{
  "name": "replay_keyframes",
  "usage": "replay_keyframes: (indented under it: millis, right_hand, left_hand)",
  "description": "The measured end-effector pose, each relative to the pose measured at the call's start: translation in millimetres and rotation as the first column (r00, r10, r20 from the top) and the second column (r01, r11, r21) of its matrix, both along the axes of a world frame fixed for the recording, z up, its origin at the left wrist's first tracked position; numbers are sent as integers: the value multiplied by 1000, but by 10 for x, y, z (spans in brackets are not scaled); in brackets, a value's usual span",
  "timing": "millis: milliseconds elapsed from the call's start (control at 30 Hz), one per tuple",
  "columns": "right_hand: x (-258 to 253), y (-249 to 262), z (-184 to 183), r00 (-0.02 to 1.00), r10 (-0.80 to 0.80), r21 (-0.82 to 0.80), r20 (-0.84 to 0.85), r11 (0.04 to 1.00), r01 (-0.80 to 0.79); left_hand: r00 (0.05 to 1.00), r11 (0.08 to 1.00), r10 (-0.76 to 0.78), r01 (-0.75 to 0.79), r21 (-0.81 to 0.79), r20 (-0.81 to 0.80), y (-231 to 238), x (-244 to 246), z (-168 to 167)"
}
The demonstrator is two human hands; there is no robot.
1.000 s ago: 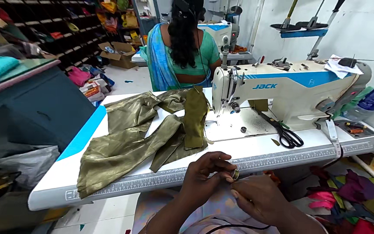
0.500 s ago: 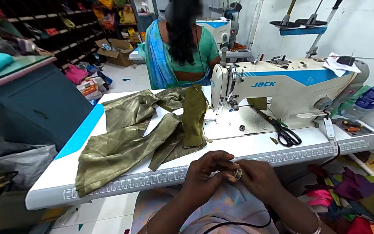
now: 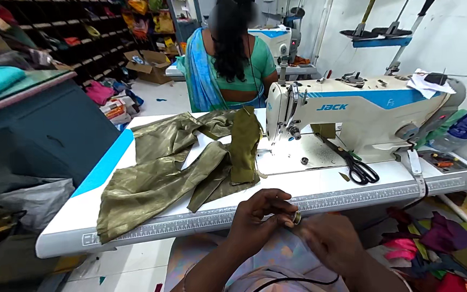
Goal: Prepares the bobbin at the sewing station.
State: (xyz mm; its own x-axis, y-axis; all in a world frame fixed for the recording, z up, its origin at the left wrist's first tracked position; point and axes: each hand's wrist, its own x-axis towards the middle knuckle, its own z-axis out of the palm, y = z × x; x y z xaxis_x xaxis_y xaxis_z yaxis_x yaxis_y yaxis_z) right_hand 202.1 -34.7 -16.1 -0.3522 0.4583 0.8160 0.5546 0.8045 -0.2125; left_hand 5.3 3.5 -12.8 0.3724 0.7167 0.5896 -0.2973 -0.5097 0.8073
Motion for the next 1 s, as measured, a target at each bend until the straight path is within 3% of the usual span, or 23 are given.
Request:
replay_keyframes:
  millis: [133, 200, 300, 400, 467, 600, 700, 800, 900, 1000]
  right_hand:
    - [76, 218, -133, 994, -105, -10, -21, 994, 105]
    - [1, 125, -217, 998, -56, -29, 37, 998, 57]
    - [-29, 0, -42, 998, 49, -8, 37, 999, -48]
    - [65, 172, 34, 997, -62, 21, -41, 998, 63]
    - [71, 250, -105, 996, -90, -15, -15, 996, 90]
    - [-63, 13, -94, 992, 84, -29, 93, 996, -82]
    - [29, 105, 38, 1000, -4, 1, -4, 1000, 4]
    - [72, 250, -120, 995, -89, -44, 39, 995, 90]
    - [-56, 80, -144, 992, 37, -45, 119, 998, -32]
    - [-13, 68, 30, 1000, 9, -21, 16, 1000, -8]
  left_hand:
    - [999, 999, -34, 34, 20, 15, -10, 28, 47]
    - [1000, 1000, -1, 0, 26, 12, 11, 1, 44]
    - [1000, 1000, 1, -1, 16, 1, 25, -14, 15]
    - [999, 999, -48, 48, 10, 6, 7, 21, 31]
    - [999, 999, -34, 34, 21, 20, 17, 22, 41]
    - [1000, 1000, 16, -16, 10, -4, 58, -19, -4]
    - [999, 999, -40, 40, -2, -18, 37, 4, -9]
    - [1000, 1000, -30, 30, 6, 5, 33, 20, 5]
    - [1000, 1000, 14, -14, -6, 3, 65, -13, -14]
    - [1000, 1000, -18, 17, -14, -14, 40, -3, -39]
